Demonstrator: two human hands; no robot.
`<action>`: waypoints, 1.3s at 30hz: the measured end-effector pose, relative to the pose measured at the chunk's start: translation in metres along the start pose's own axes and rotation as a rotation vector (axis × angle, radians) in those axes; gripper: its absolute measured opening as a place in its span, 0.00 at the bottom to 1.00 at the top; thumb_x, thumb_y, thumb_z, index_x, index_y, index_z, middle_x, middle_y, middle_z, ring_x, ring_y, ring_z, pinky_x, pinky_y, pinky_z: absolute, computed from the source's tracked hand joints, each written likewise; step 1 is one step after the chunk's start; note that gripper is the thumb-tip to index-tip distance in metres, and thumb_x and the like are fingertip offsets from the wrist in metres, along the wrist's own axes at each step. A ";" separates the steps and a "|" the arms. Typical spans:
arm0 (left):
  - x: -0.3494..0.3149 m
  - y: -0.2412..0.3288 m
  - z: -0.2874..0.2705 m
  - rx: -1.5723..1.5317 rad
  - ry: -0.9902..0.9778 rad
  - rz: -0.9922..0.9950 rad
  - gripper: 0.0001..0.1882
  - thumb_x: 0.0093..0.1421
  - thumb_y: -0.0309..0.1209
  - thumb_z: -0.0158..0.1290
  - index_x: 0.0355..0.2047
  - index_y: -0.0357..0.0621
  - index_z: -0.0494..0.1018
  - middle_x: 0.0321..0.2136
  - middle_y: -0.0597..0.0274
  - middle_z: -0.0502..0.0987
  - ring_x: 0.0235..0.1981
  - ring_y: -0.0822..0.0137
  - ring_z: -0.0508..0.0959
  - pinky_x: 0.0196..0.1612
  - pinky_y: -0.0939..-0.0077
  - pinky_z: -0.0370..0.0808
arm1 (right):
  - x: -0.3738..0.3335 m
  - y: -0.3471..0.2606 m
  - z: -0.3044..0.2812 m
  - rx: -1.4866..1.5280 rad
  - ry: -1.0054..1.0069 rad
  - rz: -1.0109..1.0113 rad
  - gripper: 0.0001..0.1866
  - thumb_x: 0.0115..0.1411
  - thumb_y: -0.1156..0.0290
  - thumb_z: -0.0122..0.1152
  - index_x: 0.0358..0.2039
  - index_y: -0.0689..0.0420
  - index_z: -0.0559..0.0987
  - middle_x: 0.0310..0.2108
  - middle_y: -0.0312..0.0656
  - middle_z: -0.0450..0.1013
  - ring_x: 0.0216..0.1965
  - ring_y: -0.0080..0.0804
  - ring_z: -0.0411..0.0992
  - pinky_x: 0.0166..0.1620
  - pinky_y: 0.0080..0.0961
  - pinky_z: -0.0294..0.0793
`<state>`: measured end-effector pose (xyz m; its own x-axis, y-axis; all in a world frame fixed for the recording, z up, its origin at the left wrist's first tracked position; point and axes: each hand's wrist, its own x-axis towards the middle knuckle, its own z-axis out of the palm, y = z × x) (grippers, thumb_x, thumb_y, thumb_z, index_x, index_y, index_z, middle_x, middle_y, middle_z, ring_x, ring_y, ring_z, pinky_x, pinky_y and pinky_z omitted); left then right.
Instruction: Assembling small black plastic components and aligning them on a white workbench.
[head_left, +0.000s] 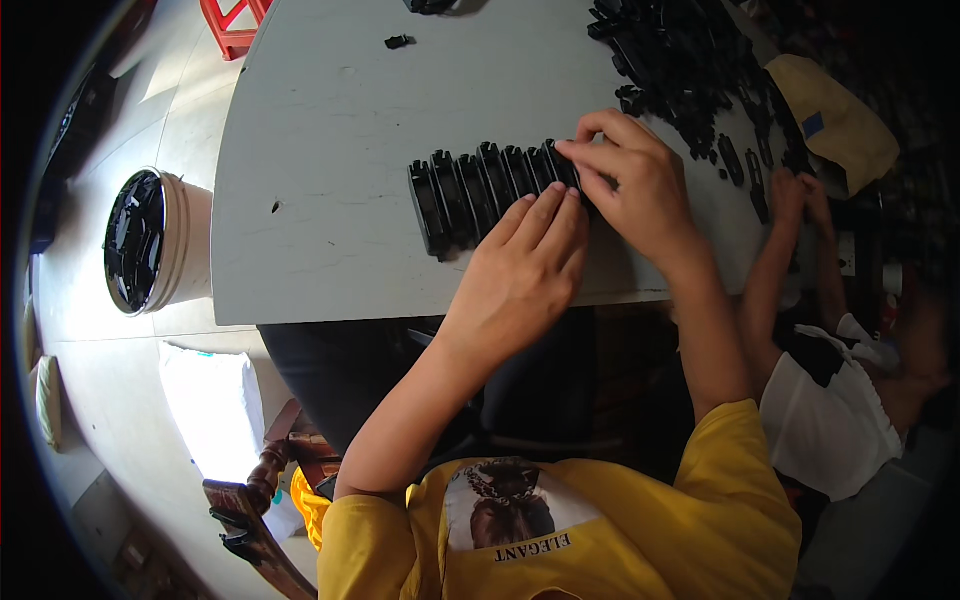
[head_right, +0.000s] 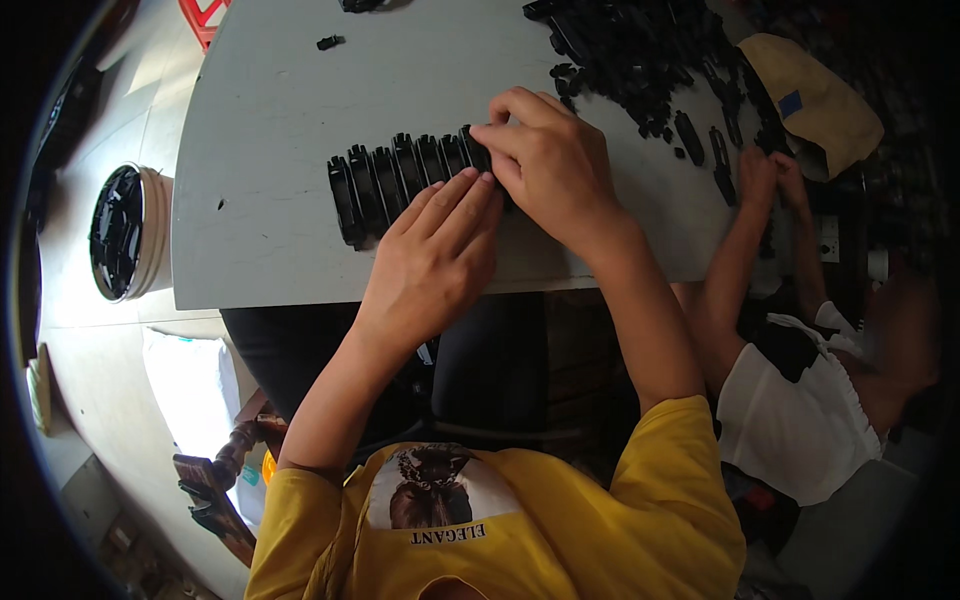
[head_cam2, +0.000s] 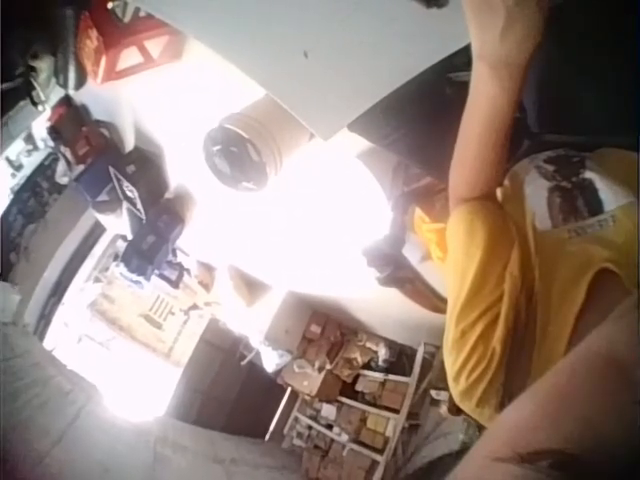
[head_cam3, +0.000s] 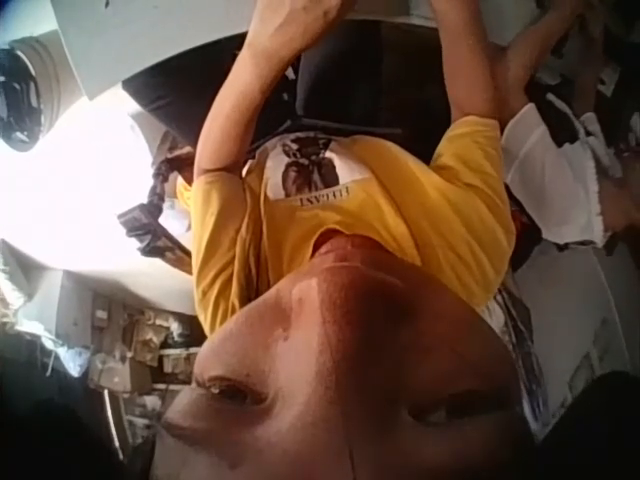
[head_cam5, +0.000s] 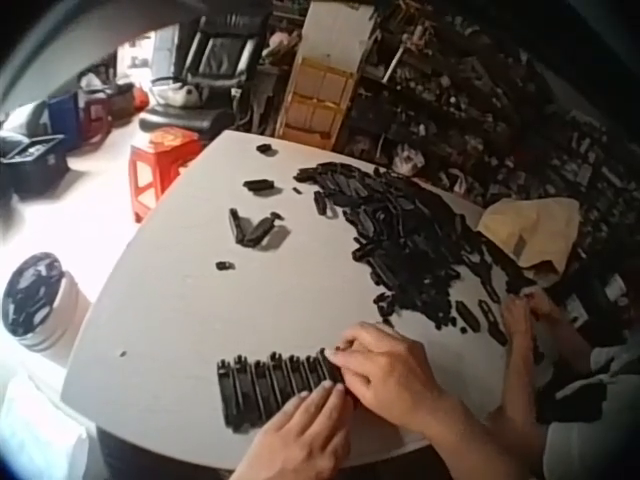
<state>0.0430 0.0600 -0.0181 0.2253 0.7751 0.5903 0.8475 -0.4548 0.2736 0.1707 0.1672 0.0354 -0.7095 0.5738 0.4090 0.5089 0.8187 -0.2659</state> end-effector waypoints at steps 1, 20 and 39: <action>0.000 0.000 -0.001 -0.007 -0.013 -0.003 0.19 0.53 0.28 0.50 0.44 0.29 0.74 0.47 0.48 0.74 0.53 0.55 0.73 0.57 0.64 0.69 | 0.002 -0.004 -0.005 -0.096 -0.099 -0.019 0.04 0.51 0.80 0.63 0.29 0.60 0.81 0.33 0.37 0.72 0.30 0.32 0.71 0.32 0.25 0.72; -0.004 -0.001 0.005 0.041 0.018 0.050 0.16 0.55 0.30 0.48 0.40 0.32 0.76 0.52 0.42 0.72 0.56 0.52 0.71 0.60 0.61 0.66 | 0.126 0.008 0.051 0.046 -0.114 -0.209 0.13 0.54 0.76 0.56 0.40 0.54 0.83 0.32 0.40 0.74 0.33 0.40 0.73 0.38 0.33 0.72; -0.008 0.000 0.005 0.019 0.157 -0.006 0.14 0.52 0.28 0.49 0.37 0.32 0.76 0.44 0.44 0.76 0.49 0.52 0.75 0.53 0.64 0.71 | 0.026 -0.003 0.005 0.288 -0.136 0.109 0.07 0.50 0.82 0.65 0.30 0.59 0.82 0.32 0.35 0.76 0.28 0.18 0.72 0.26 0.14 0.68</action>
<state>0.0432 0.0559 -0.0272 0.1432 0.6989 0.7008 0.8579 -0.4407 0.2642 0.1484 0.1801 0.0428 -0.7269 0.6398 0.2495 0.4406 0.7132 -0.5451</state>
